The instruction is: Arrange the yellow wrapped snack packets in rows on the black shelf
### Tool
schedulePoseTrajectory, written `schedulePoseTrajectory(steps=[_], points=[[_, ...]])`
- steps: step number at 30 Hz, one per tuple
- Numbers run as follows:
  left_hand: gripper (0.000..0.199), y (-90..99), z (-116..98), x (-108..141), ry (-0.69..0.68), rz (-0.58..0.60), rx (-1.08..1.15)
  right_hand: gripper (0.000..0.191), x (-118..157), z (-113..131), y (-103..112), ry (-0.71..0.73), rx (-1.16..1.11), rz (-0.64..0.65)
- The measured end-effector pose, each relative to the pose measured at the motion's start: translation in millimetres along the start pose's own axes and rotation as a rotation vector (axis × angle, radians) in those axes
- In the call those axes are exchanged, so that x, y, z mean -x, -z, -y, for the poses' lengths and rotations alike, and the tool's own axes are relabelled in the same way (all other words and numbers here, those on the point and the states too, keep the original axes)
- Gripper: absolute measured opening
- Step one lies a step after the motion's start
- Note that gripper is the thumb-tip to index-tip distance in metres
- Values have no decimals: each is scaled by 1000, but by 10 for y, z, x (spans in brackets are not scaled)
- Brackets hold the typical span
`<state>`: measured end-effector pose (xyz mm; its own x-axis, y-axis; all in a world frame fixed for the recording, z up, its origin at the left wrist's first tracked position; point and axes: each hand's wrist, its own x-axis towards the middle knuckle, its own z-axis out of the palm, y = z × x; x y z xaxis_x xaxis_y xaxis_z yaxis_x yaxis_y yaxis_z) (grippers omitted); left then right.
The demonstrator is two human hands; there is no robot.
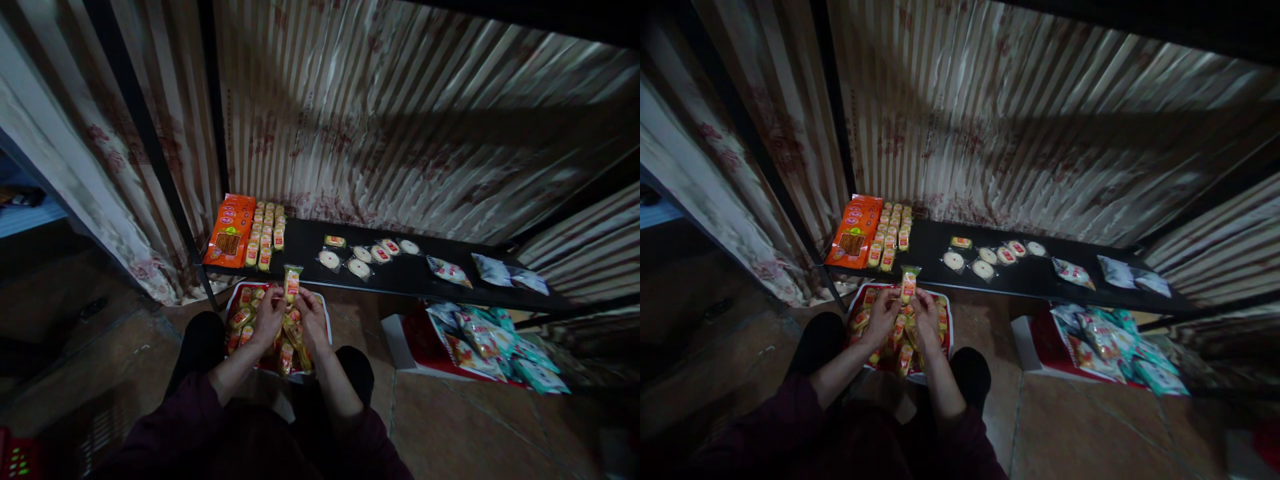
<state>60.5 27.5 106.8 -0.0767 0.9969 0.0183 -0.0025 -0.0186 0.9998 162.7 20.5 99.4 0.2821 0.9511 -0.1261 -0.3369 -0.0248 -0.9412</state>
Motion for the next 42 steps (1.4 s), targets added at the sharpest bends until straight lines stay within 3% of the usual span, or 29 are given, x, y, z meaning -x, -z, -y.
schedulePoseTrajectory(steps=[13, 18, 26, 32, 42], points=[[19, -5, -139, 65, -40, 50, -60, 22, 37, 185, -94, -58, -161, -73], [20, -8, -119, 98, -87, 44, -79, 22, 10, 111, -70, -102, -235, -86], [23, -40, -46, 97, -54, 39, -41, 17, -28, 10, -15, -126, -281, -76], [23, -66, -54, 52, -39, 34, -25, 15, -59, -13, -9, -171, -380, -143], [20, -81, -63, 40, 10, 35, 22, 20, -110, -60, 9, -160, -347, -192]])
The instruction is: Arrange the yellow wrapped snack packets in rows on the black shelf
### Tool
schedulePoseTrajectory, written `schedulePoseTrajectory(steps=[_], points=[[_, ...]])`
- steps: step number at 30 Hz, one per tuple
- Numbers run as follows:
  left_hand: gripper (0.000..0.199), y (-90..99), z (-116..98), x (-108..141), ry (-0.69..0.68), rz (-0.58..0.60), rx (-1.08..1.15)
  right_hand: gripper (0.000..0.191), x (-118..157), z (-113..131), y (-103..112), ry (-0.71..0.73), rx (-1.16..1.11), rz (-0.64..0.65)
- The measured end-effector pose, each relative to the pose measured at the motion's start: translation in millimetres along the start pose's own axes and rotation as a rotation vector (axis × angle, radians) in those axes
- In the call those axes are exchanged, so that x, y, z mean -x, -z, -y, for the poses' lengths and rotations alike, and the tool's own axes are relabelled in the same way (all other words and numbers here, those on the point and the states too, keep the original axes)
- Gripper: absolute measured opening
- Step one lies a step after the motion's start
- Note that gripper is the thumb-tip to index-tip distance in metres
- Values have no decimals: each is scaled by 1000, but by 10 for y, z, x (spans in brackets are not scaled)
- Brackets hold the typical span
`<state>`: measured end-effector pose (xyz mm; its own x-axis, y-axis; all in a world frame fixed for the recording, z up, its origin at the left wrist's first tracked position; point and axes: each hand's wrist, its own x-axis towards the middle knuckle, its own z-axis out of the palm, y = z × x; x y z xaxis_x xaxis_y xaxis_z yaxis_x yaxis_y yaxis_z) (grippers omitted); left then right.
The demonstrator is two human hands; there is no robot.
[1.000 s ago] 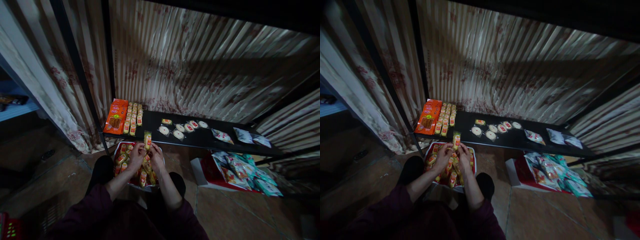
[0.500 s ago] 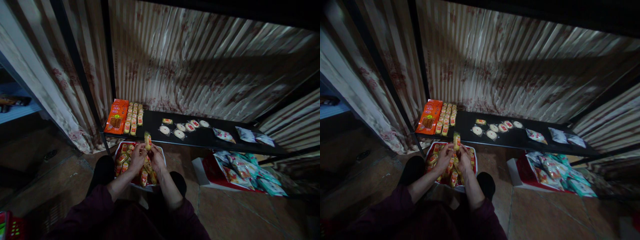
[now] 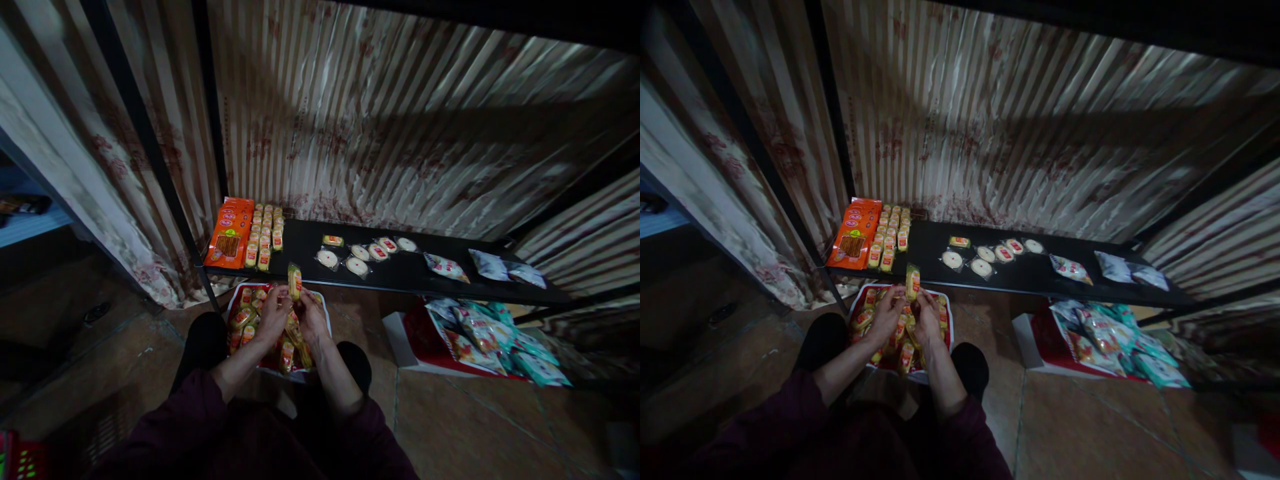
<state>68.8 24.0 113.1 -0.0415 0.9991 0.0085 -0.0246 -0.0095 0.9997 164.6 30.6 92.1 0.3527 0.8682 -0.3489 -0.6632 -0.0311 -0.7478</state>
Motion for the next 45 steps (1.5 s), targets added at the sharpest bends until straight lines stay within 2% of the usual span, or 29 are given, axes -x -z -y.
schedulePoseTrajectory(steps=[7, 12, 15, 22, 25, 28, 35, 43, 45], points=[[19, 1, -49, 0, 34, 12, -51, 26, -2, -33, 18, 159, 196, 71], [14, 7, -53, -33, -9, -82, -164, 32, 19, -34, 22, 250, 318, 93], [15, -12, -26, -63, -19, -88, -178, 32, 52, -8, -11, 339, 396, 138], [26, -63, 89, -71, 65, -10, 52, 29, 205, 98, -103, 504, 664, 145], [31, -64, 60, -45, 136, -8, 166, 30, 258, 102, -98, 571, 778, 140], [33, -69, -1, -23, 205, 46, 306, 31, 277, 76, -77, 615, 830, 125], [29, -58, -13, -32, 380, 15, 569, 27, 291, 30, -60, 582, 758, 131], [25, -24, 33, -47, 450, 75, 696, 26, 276, 45, -23, 573, 777, 97], [25, -17, 54, -44, 451, 60, 710, 26, 244, 21, 3, 566, 785, 98]])
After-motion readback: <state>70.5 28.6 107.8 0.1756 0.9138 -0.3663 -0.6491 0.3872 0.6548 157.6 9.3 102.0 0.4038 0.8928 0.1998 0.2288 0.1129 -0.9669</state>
